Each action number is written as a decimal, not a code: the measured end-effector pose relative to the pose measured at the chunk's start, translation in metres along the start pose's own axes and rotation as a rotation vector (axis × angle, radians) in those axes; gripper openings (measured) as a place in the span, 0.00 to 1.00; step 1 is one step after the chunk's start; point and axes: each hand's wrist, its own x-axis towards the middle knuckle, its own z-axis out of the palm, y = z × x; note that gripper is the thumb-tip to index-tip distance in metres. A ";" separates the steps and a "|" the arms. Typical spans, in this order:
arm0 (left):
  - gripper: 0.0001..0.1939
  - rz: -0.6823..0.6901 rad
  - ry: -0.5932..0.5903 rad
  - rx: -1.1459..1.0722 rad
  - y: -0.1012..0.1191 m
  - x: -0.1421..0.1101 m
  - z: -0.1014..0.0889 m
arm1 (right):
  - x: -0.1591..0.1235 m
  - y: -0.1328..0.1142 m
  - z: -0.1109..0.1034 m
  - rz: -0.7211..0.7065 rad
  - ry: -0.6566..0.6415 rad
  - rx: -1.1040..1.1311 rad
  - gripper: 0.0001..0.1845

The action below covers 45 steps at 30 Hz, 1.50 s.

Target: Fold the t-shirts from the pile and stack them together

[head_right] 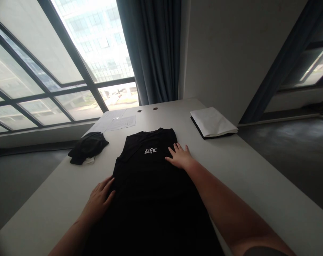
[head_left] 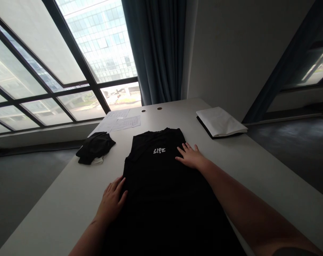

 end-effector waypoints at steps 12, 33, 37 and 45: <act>0.29 0.057 -0.022 0.108 0.056 0.125 0.005 | 0.106 -0.035 -0.029 0.309 0.087 0.125 0.45; 0.39 -0.447 -0.124 -0.019 0.038 0.326 0.069 | 0.094 -0.027 -0.008 -0.302 0.308 0.039 0.28; 0.38 -0.452 -0.111 -0.028 0.038 0.326 0.069 | 0.100 -0.026 -0.008 -0.274 0.154 0.047 0.31; 0.36 -0.400 -0.022 -0.025 0.038 0.312 0.057 | 0.130 -0.020 -0.005 0.396 0.181 0.063 0.43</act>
